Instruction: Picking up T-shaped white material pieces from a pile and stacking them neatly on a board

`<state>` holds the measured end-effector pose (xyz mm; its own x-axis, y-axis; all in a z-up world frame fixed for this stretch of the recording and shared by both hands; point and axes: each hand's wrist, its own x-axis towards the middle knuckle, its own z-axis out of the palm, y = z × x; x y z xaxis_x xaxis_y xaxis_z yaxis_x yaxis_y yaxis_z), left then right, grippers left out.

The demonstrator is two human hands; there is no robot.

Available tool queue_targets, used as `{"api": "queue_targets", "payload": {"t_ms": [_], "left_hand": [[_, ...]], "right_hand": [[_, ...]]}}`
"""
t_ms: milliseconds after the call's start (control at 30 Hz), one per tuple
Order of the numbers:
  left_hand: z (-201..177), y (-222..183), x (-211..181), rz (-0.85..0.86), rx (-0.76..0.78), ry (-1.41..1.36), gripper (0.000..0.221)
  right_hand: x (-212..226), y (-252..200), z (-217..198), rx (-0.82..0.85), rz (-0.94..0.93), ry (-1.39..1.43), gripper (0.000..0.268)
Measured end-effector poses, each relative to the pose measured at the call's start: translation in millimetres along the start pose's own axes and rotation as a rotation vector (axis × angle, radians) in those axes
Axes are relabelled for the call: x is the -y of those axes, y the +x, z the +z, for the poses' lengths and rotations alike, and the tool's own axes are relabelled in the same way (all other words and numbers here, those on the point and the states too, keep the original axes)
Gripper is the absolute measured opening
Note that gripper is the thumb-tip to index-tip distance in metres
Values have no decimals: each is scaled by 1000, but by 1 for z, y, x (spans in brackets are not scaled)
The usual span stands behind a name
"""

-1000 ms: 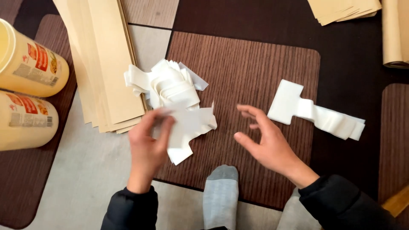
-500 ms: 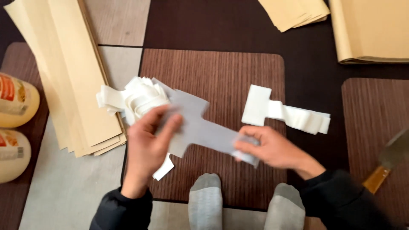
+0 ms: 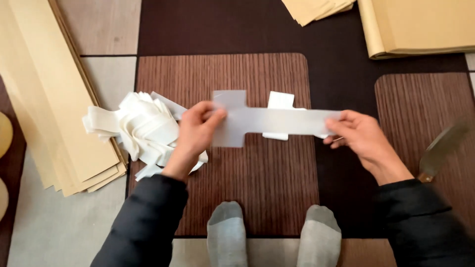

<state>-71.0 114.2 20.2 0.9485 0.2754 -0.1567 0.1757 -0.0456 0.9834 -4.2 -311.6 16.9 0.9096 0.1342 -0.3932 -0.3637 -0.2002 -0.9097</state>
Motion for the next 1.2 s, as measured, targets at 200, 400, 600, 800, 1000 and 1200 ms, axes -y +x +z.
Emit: {"api": "queue_targets", "payload": {"t_ms": [200,400,600,800,1000,1200], "left_hand": [[66,41,17,90,122,373,15],[113,56,18,36,204,475,12],[127,55,39,53,172,562,25],[131,42,23,70,173,646,37],[130,25,7,198,249,650,43],[124,22,36,466,290,808,29]], "right_hand": [[22,-24,-16,-324,74,-206,14],[-13,-26,-36,-436,77,-293,17],[-57,-14,-45,-506,25,-354,26],[-59,-10,-44,-475,130,-610,27],[-49,-10,-36,-501,86,-630,29],[-58,-11,-39,-534,100,-644,32]]}}
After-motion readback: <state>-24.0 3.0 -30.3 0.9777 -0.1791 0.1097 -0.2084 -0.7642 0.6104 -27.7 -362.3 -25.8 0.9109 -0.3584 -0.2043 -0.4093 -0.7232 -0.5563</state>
